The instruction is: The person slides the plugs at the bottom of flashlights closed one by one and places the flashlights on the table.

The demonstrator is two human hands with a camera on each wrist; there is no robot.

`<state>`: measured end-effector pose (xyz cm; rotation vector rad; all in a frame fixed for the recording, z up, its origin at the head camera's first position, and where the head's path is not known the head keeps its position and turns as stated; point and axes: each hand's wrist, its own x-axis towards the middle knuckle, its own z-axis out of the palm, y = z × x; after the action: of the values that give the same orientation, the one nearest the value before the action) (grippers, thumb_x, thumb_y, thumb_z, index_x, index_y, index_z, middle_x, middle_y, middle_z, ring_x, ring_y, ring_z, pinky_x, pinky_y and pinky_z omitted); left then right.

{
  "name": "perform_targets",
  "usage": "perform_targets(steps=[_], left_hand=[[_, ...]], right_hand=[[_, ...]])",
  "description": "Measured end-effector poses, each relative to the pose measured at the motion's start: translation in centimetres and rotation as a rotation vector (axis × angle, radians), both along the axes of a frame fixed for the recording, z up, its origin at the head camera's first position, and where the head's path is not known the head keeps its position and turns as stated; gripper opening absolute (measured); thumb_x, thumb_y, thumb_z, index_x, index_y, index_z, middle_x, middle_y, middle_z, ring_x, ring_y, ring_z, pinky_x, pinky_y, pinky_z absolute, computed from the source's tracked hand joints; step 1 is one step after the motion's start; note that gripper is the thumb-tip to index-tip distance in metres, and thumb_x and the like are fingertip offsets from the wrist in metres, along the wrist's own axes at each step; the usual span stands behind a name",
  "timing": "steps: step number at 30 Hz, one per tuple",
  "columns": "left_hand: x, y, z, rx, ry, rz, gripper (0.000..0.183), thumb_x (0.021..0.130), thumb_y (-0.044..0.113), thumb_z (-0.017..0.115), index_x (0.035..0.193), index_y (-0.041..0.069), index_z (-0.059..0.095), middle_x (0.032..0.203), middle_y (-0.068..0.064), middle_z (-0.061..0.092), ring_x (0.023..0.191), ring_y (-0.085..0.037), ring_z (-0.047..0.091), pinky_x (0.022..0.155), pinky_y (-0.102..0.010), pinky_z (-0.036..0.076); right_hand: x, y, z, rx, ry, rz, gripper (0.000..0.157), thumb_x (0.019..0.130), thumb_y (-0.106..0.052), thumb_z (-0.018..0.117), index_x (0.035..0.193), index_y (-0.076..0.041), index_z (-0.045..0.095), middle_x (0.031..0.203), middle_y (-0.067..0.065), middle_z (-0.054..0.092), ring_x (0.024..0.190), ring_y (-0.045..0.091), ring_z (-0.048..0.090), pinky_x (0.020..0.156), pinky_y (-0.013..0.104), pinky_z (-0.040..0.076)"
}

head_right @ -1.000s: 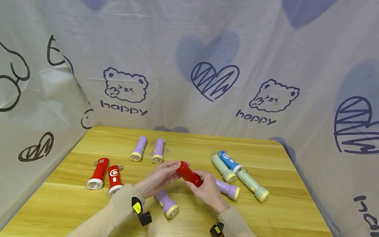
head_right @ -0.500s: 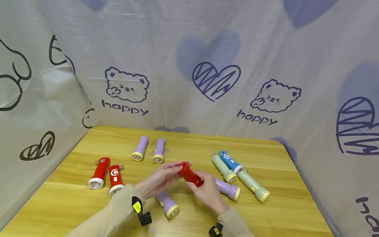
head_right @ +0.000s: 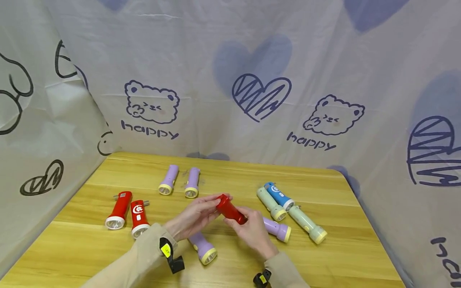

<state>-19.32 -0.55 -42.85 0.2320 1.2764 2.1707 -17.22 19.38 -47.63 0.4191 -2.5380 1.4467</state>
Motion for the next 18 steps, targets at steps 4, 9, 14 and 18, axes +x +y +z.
perform_targets(steps=[4, 9, 14, 18], left_hand=[[-0.14, -0.13, -0.09, -0.017, 0.008, -0.002, 0.05, 0.107, 0.011, 0.045, 0.153, -0.006, 0.035, 0.161, -0.022, 0.037, 0.143, -0.02, 0.045, 0.123, -0.033, 0.033], [-0.43, -0.34, -0.4, -0.072, 0.04, 0.004, 0.048, 0.108, 0.016, 0.044, 0.15, -0.007, 0.038, 0.158, -0.022, 0.041, 0.133, -0.013, 0.054, 0.126, -0.04, 0.031], [-0.68, -0.41, -0.7, -0.138, 0.097, 0.005, 0.047, 0.109, 0.02, 0.043, 0.147, -0.007, 0.043, 0.152, -0.019, 0.05, 0.128, -0.013, 0.058, 0.124, -0.045, 0.033], [-0.78, -0.6, -0.74, -0.253, 0.201, 0.007, 0.049, 0.11, 0.027, 0.042, 0.145, -0.007, 0.047, 0.148, -0.019, 0.054, 0.131, -0.021, 0.058, 0.121, -0.047, 0.038]], right_hand=[[-0.06, 0.01, 0.13, 0.017, -0.016, 0.011, 0.03, 0.083, -0.019, 0.083, 0.11, -0.009, 0.076, 0.097, 0.01, 0.078, 0.073, 0.005, 0.065, 0.062, 0.02, 0.057], [-0.08, -0.01, 0.62, 0.042, -0.106, 0.059, 0.028, 0.086, -0.031, 0.081, 0.106, -0.013, 0.076, 0.095, 0.004, 0.077, 0.075, 0.006, 0.067, 0.065, 0.021, 0.058], [-0.01, 0.22, 0.87, 0.032, -0.213, 0.145, 0.03, 0.089, -0.034, 0.077, 0.11, -0.014, 0.073, 0.104, 0.003, 0.077, 0.088, 0.012, 0.07, 0.076, 0.022, 0.058], [0.12, 0.62, 0.93, 0.015, -0.276, 0.263, 0.033, 0.093, -0.028, 0.074, 0.119, -0.009, 0.07, 0.113, 0.009, 0.075, 0.101, 0.017, 0.07, 0.086, 0.023, 0.057]])
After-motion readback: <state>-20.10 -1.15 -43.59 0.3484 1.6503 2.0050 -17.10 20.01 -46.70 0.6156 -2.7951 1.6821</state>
